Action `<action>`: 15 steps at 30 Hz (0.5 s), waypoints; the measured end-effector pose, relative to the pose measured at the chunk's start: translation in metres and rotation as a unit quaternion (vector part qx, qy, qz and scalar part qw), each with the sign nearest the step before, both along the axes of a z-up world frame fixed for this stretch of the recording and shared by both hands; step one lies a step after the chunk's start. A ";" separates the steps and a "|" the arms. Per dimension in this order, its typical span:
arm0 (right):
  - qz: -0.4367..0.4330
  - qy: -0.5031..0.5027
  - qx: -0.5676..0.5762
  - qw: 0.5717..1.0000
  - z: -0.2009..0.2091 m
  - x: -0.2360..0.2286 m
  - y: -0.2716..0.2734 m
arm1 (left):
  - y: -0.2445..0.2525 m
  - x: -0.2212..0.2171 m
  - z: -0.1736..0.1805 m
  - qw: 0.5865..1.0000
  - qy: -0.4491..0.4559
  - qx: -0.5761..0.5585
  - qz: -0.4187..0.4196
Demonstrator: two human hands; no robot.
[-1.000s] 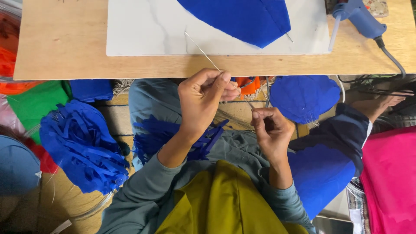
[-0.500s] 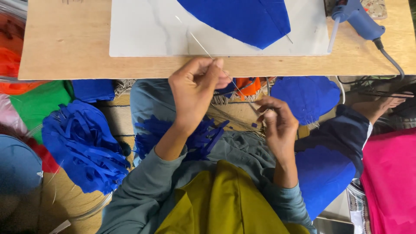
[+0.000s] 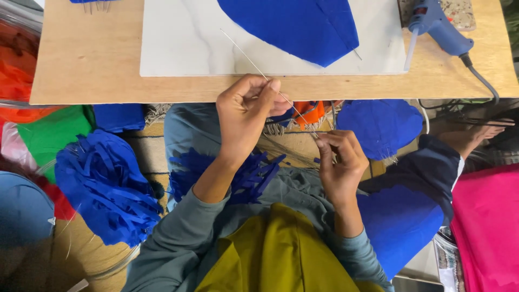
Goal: Assembling blue fabric petals by applying hot glue and folding the material.
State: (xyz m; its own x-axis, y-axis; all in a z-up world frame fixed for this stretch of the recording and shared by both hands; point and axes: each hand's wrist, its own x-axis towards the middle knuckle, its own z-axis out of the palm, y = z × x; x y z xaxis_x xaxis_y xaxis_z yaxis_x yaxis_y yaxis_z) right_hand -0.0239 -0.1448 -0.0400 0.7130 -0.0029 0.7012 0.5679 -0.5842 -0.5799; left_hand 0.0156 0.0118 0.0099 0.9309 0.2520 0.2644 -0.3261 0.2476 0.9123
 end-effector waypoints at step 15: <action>0.126 0.135 0.188 0.965 0.015 -0.003 -0.001 | -0.014 -0.006 -0.004 0.994 0.063 0.001 -0.093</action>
